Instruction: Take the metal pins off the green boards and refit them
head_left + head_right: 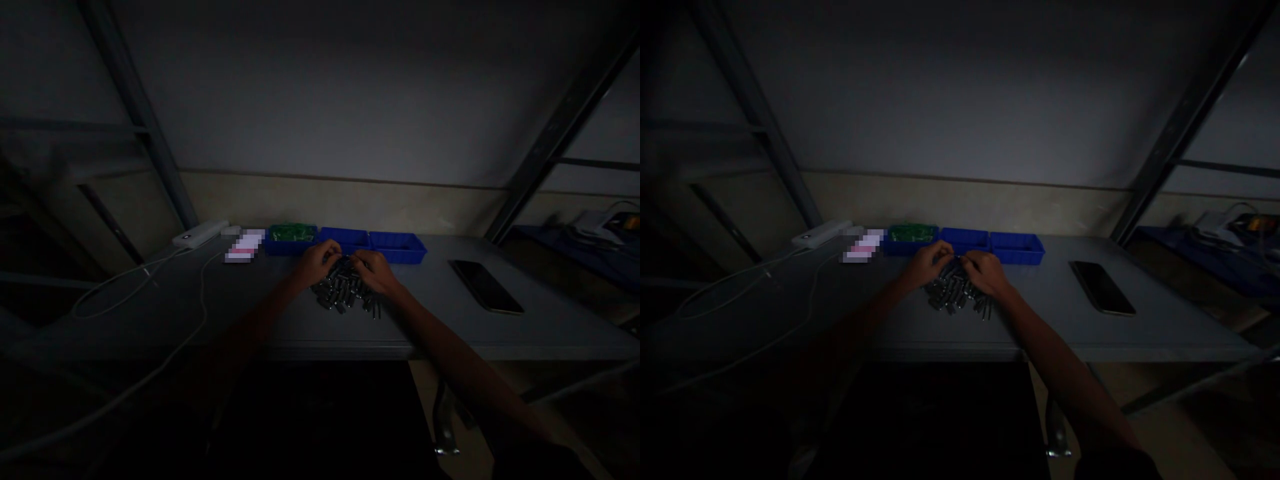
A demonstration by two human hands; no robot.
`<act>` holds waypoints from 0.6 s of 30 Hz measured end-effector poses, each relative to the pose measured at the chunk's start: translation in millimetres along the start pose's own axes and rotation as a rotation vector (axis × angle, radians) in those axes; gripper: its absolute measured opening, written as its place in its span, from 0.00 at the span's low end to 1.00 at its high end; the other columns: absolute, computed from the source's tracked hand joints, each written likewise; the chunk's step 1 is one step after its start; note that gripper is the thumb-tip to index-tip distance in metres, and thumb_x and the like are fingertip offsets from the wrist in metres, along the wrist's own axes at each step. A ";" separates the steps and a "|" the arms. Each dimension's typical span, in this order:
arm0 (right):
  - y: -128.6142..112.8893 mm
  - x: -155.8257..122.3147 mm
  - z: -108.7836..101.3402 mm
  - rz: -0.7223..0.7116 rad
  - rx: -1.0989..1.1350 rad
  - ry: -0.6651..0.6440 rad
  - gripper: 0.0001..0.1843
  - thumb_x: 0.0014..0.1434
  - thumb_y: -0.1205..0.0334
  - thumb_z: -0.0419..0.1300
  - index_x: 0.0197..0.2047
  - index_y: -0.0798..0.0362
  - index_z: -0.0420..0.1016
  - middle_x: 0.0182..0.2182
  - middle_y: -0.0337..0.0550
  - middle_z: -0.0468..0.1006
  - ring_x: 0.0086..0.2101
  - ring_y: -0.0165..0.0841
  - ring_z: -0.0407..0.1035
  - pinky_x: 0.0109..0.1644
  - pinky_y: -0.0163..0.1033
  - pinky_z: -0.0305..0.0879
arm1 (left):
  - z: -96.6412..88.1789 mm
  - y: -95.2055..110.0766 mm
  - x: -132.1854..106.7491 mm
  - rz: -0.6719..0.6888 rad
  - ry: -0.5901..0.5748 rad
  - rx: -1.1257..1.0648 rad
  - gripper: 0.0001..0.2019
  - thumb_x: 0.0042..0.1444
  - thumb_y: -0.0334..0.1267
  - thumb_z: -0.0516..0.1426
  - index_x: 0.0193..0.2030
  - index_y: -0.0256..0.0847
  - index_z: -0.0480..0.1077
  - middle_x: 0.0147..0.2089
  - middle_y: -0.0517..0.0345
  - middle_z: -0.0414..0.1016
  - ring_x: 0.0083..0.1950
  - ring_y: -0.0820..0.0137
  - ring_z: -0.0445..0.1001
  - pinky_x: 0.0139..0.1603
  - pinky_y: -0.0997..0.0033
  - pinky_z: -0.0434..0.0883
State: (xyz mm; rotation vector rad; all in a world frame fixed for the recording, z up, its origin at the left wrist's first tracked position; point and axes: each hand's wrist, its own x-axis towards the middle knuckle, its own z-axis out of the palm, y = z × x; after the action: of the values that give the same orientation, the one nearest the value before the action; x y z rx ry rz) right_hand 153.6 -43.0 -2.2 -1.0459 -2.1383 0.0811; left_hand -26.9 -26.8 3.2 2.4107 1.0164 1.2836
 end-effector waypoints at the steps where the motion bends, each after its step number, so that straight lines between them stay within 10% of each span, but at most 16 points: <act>1: 0.0 0.0 0.1 0.001 0.004 -0.002 0.18 0.62 0.60 0.45 0.22 0.53 0.61 0.20 0.37 0.65 0.23 0.28 0.59 0.28 0.33 0.51 | 0.2 -0.5 0.2 -0.003 0.002 -0.003 0.02 0.54 0.33 0.53 0.34 0.39 0.65 0.30 0.61 0.71 0.33 0.73 0.71 0.37 0.74 0.67; 8: -5.1 -0.9 -1.2 0.034 0.000 0.046 0.10 0.60 0.57 0.52 0.39 0.53 0.68 0.25 0.38 0.71 0.26 0.29 0.64 0.31 0.33 0.56 | -1.2 -2.4 0.4 -0.015 -0.030 0.068 0.06 0.56 0.34 0.50 0.32 0.39 0.67 0.31 0.58 0.73 0.34 0.72 0.71 0.38 0.72 0.67; 18: -0.9 1.2 2.0 0.018 -0.060 0.086 0.15 0.63 0.58 0.46 0.27 0.52 0.64 0.25 0.41 0.71 0.27 0.31 0.64 0.33 0.34 0.56 | -0.8 1.1 -0.6 -0.026 -0.003 0.008 0.06 0.55 0.37 0.53 0.37 0.39 0.66 0.29 0.61 0.72 0.31 0.72 0.71 0.35 0.74 0.67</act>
State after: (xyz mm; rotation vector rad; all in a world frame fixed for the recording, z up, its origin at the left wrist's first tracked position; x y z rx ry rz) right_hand 151.2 -42.2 -2.6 -1.0841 -2.0654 -0.0195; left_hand -27.2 -28.1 3.9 2.3959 1.0510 1.2696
